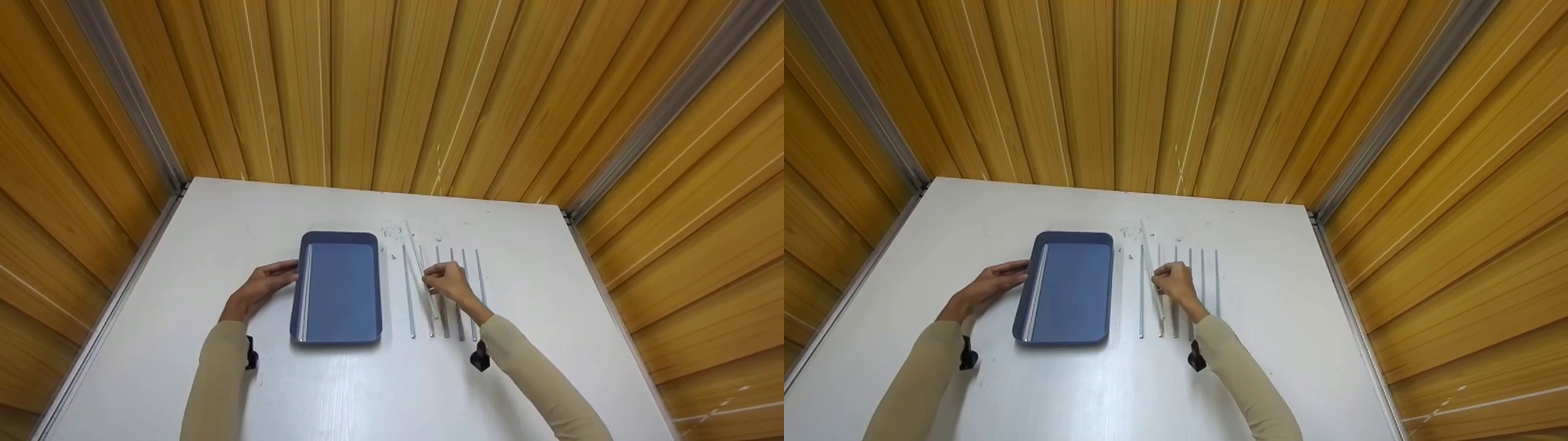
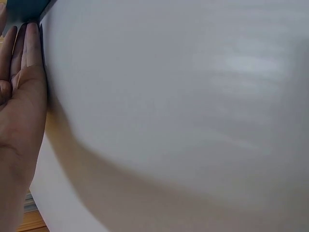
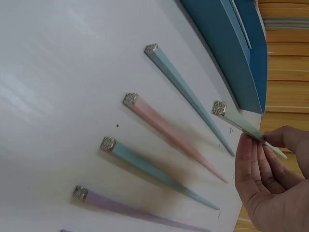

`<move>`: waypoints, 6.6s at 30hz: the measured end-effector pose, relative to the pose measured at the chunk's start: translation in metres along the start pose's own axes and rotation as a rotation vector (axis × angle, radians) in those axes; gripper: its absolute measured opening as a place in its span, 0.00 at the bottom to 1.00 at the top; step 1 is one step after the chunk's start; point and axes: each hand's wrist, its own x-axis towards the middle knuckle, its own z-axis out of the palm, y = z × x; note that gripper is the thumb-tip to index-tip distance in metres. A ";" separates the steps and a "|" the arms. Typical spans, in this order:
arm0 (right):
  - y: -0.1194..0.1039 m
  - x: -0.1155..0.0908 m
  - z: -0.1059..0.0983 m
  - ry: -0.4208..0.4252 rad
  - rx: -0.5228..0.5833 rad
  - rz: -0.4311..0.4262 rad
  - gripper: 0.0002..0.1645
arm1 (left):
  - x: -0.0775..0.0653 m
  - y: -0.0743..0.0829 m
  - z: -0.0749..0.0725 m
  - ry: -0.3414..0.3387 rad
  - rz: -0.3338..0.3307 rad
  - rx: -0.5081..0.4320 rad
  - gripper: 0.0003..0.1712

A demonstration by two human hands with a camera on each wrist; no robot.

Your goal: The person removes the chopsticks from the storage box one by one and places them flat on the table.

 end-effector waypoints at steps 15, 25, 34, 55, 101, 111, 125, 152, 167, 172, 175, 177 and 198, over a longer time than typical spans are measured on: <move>0.037 -0.009 -0.057 0.105 -0.041 0.092 0.13 | -0.002 0.001 0.003 0.011 -0.014 0.028 0.38; 0.060 -0.018 -0.089 0.148 -0.040 0.145 0.16 | -0.003 0.004 0.004 0.016 -0.013 0.038 0.38; 0.078 -0.025 -0.109 0.171 -0.041 0.183 0.17 | -0.001 0.002 0.001 -0.005 -0.009 0.042 0.38; 0.104 -0.036 -0.119 0.200 -0.175 0.185 0.15 | -0.003 0.003 0.003 -0.002 -0.010 0.015 0.38; 0.124 -0.040 -0.108 0.379 0.045 0.111 0.17 | 0.000 0.001 -0.004 -0.009 0.023 0.039 0.37; 0.073 -0.008 -0.104 0.247 0.022 -0.019 0.18 | -0.002 0.006 -0.005 0.020 0.000 0.015 0.37; 0.003 0.023 -0.053 0.111 0.016 -0.186 0.15 | -0.001 0.005 -0.004 0.023 -0.015 0.007 0.38; -0.058 0.048 0.069 -0.218 -0.050 -0.364 0.15 | 0.002 -0.004 0.005 -0.021 -0.009 0.003 0.36; -0.055 0.049 0.136 -0.334 -0.047 -0.311 0.14 | 0.002 -0.003 0.000 -0.009 0.004 0.000 0.38; -0.053 0.044 0.159 -0.418 -0.005 -0.257 0.14 | 0.002 -0.002 0.000 -0.004 -0.004 0.012 0.37; -0.054 0.041 0.172 -0.463 0.032 -0.200 0.15 | 0.002 -0.002 0.000 -0.009 -0.003 0.007 0.36; -0.053 0.039 0.179 -0.480 0.044 -0.179 0.15 | 0.002 -0.002 0.001 -0.015 0.002 0.006 0.36; -0.055 0.026 0.213 -0.311 -0.159 -0.257 0.15 | 0.001 -0.002 0.000 -0.021 0.041 0.021 0.34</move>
